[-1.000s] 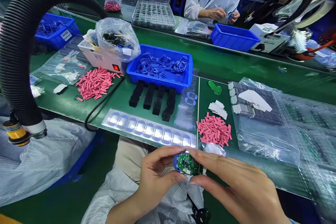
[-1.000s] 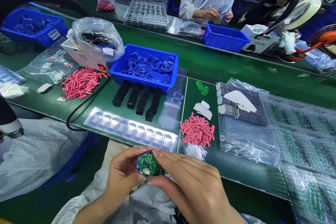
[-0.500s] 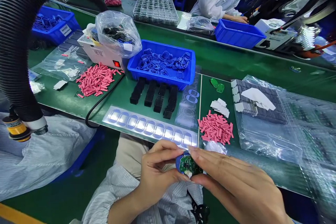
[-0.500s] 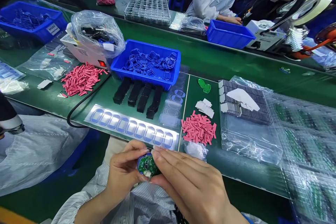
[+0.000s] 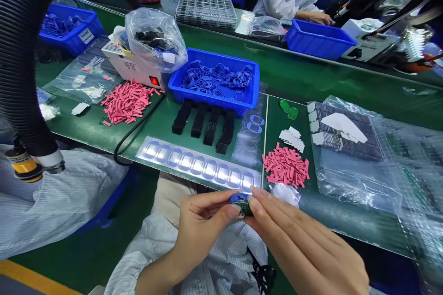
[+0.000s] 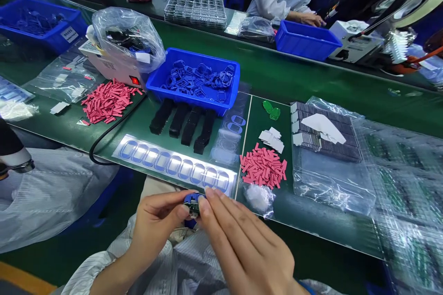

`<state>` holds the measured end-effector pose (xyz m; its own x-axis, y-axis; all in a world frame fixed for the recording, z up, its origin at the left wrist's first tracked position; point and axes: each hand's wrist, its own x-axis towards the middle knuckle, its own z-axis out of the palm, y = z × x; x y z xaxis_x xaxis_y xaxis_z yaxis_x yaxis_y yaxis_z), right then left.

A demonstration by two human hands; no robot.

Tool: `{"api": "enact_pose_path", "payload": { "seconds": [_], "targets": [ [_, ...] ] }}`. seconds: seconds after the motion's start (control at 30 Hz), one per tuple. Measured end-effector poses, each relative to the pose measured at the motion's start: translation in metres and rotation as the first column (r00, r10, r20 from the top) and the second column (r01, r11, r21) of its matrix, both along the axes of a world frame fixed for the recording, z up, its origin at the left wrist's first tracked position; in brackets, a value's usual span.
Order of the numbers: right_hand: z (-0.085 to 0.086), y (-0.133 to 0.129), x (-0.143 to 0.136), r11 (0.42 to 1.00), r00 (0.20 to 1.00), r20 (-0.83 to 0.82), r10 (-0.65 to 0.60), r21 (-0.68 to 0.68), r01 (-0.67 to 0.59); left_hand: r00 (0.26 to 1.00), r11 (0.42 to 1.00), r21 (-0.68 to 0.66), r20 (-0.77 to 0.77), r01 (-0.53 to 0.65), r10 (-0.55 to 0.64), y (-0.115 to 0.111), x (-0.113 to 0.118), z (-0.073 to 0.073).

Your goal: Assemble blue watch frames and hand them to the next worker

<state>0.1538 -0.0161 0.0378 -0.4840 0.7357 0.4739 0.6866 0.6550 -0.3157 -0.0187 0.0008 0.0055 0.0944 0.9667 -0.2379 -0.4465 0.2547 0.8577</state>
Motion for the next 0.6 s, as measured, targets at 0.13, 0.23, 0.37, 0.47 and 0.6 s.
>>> {"api": "enact_pose_path", "payload": {
  "seconds": [0.13,0.23,0.37,0.47,0.6],
  "targets": [
    [-0.007,0.001,-0.004,0.973,0.931,-0.338,-0.136,-0.223,0.061,0.994,0.994,0.11,-0.107,-0.004,0.016,-0.003,-0.002,0.001],
    [-0.005,0.007,-0.008,0.893,0.803,-0.517,-0.296,-0.447,0.042,0.986,0.974,0.225,-0.163,0.011,0.027,-0.005,-0.004,0.001],
    [0.002,0.013,-0.009,0.803,0.785,-0.554,-0.276,-0.582,-0.128,0.974,0.939,0.344,-0.215,0.013,0.066,-0.005,-0.003,0.002],
    [0.005,0.014,-0.008,0.814,0.79,-0.55,-0.271,-0.569,-0.118,0.967,0.901,0.432,-0.243,0.035,0.079,-0.005,-0.002,0.003],
    [0.008,0.015,-0.007,0.878,0.814,-0.524,-0.25,-0.477,-0.038,0.959,0.86,0.505,-0.273,0.074,0.078,-0.007,-0.003,0.005]
  ]
}}
